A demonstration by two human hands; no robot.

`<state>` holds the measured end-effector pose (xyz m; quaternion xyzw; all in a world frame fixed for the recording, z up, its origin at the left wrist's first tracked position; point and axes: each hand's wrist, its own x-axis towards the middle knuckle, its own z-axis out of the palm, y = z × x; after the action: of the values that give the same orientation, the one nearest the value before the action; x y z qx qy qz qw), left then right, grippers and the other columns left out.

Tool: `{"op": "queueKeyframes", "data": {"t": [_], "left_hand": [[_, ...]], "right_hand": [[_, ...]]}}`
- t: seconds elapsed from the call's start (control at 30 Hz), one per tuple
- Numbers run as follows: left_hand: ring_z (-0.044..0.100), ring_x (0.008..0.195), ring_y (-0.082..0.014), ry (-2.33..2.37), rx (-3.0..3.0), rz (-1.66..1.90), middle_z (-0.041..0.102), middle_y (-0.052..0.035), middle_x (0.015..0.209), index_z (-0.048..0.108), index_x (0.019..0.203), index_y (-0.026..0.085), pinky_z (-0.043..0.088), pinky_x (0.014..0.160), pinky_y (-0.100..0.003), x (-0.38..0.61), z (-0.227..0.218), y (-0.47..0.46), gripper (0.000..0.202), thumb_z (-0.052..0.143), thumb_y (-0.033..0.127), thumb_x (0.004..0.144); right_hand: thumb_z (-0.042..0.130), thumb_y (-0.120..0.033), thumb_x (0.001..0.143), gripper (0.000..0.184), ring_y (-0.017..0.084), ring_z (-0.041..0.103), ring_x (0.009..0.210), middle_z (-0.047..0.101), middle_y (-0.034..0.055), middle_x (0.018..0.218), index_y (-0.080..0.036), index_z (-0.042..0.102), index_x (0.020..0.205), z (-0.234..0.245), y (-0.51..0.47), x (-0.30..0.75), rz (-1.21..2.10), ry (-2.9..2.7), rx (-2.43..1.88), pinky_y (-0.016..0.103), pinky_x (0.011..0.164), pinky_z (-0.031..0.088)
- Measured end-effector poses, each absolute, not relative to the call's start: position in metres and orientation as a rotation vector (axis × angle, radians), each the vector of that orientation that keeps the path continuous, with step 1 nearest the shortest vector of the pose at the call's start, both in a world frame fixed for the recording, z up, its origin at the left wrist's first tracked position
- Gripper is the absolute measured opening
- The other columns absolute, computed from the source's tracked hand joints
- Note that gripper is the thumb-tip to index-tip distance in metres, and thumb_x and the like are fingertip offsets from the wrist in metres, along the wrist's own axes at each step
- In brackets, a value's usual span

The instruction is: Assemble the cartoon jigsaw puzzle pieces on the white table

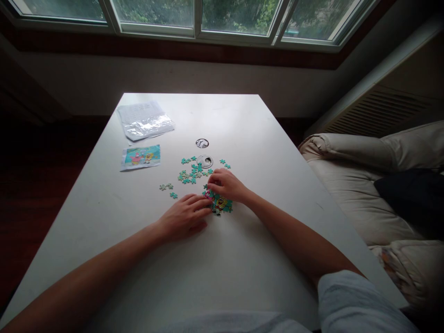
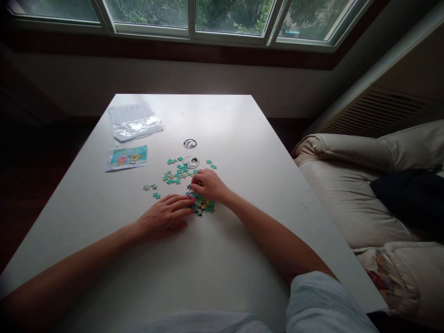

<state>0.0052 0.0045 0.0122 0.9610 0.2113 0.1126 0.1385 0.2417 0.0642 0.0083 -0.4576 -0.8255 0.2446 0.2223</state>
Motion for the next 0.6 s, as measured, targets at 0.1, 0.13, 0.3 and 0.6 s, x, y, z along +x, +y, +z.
{"op": "queueKeyframes", "data": {"t": [0.1,0.13,0.3,0.6], "left_hand": [[0.048,0.135,-0.0269,0.596,2.777,0.318,0.055,-0.0085,0.146,0.058,0.129,0.023,0.035,0.116,-0.046,0.0052,0.0134,0.0042,0.034,0.051,0.032,0.097],[0.048,0.135,-0.0268,0.59,2.775,0.316,0.055,-0.0083,0.146,0.059,0.128,0.023,0.035,0.116,-0.046,0.0052,0.0135,0.0043,0.034,0.051,0.032,0.096],[0.049,0.134,-0.0269,0.58,2.771,0.307,0.055,-0.0082,0.145,0.059,0.127,0.023,0.036,0.115,-0.046,0.0052,0.0133,0.0042,0.033,0.051,0.031,0.096],[0.05,0.133,-0.0263,0.583,2.763,0.319,0.056,-0.0077,0.144,0.06,0.127,0.025,0.036,0.115,-0.046,0.0056,0.0144,0.0044,0.032,0.05,0.031,0.097]], "right_hand": [[0.067,-0.027,0.088,0.012,0.017,0.053,0.084,0.061,0.0016,0.08,-0.02,0.07,0.078,0.0074,0.0631,0.2407,0.679,-2.31,-1.264,0.032,0.083,0.038],[0.067,-0.027,0.088,0.012,0.018,0.053,0.085,0.061,0.0018,0.081,-0.02,0.07,0.078,0.0071,0.0628,0.2405,0.677,-2.312,-1.263,0.032,0.083,0.038],[0.068,-0.028,0.088,0.012,0.018,0.054,0.086,0.062,0.0019,0.081,-0.021,0.07,0.078,0.0071,0.0626,0.2403,0.685,-2.32,-1.269,0.032,0.083,0.037],[0.068,-0.029,0.087,0.013,0.018,0.056,0.089,0.063,0.0022,0.084,-0.021,0.073,0.078,0.0069,0.0647,0.2416,0.75,-2.317,-1.277,0.033,0.087,0.038]]}}
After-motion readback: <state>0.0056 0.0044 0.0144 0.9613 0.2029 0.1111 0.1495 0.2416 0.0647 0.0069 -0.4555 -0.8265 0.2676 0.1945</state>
